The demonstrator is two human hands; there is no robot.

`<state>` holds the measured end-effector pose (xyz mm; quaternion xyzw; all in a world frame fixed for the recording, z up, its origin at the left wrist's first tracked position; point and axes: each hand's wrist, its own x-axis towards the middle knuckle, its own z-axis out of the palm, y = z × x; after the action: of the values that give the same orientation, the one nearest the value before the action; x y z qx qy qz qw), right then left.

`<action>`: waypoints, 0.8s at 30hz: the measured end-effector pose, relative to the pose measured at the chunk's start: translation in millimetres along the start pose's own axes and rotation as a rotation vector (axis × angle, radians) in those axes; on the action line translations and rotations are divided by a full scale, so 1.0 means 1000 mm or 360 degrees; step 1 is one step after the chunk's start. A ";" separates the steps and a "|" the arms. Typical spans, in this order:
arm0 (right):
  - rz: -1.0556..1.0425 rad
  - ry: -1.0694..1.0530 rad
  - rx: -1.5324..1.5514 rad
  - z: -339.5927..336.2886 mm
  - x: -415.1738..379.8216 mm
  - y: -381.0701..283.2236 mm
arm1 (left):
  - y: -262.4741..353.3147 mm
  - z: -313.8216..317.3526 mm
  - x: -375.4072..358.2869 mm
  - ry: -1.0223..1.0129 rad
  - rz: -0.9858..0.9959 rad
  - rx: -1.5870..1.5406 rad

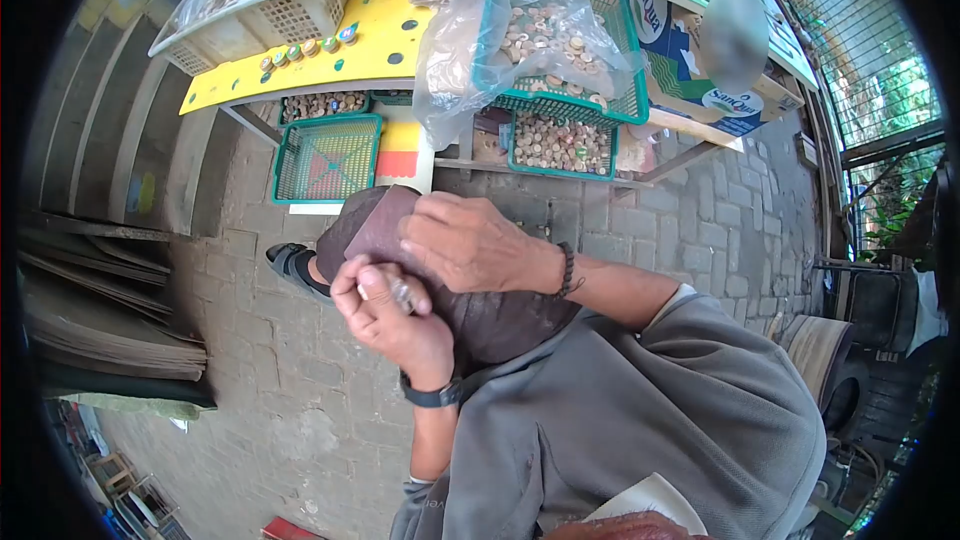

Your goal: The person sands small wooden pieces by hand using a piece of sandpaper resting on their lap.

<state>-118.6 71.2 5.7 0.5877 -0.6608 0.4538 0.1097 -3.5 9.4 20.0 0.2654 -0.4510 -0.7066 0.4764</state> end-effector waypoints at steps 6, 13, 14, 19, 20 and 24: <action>-0.0019 -0.0136 -0.0114 0.003 0.001 -0.019 | 0.032 -0.044 0.010 -0.0038 -0.0443 -0.0287; -0.0180 -0.0057 -0.0089 0.007 0.000 -0.012 | 0.012 -0.063 0.010 0.0149 -0.0528 0.0202; -0.0178 -0.0063 -0.0091 0.007 -0.001 -0.011 | 0.006 -0.065 0.009 0.0098 -0.0504 0.0316; -0.0206 -0.0081 -0.0076 0.007 -0.001 -0.010 | 0.017 -0.063 0.017 -0.0034 -0.0483 0.0758; -0.0207 -0.0079 -0.0074 0.007 0.000 -0.010 | 0.015 -0.069 0.020 -0.0126 -0.0466 0.0865; -0.0160 -0.0131 -0.0114 0.005 0.000 -0.010 | 0.018 -0.073 0.026 -0.0306 -0.0496 0.1024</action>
<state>-107.7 68.3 7.7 0.6340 -0.6502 0.3991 0.1261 52.6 -44.7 3.8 0.3995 -0.6468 -0.6146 0.2106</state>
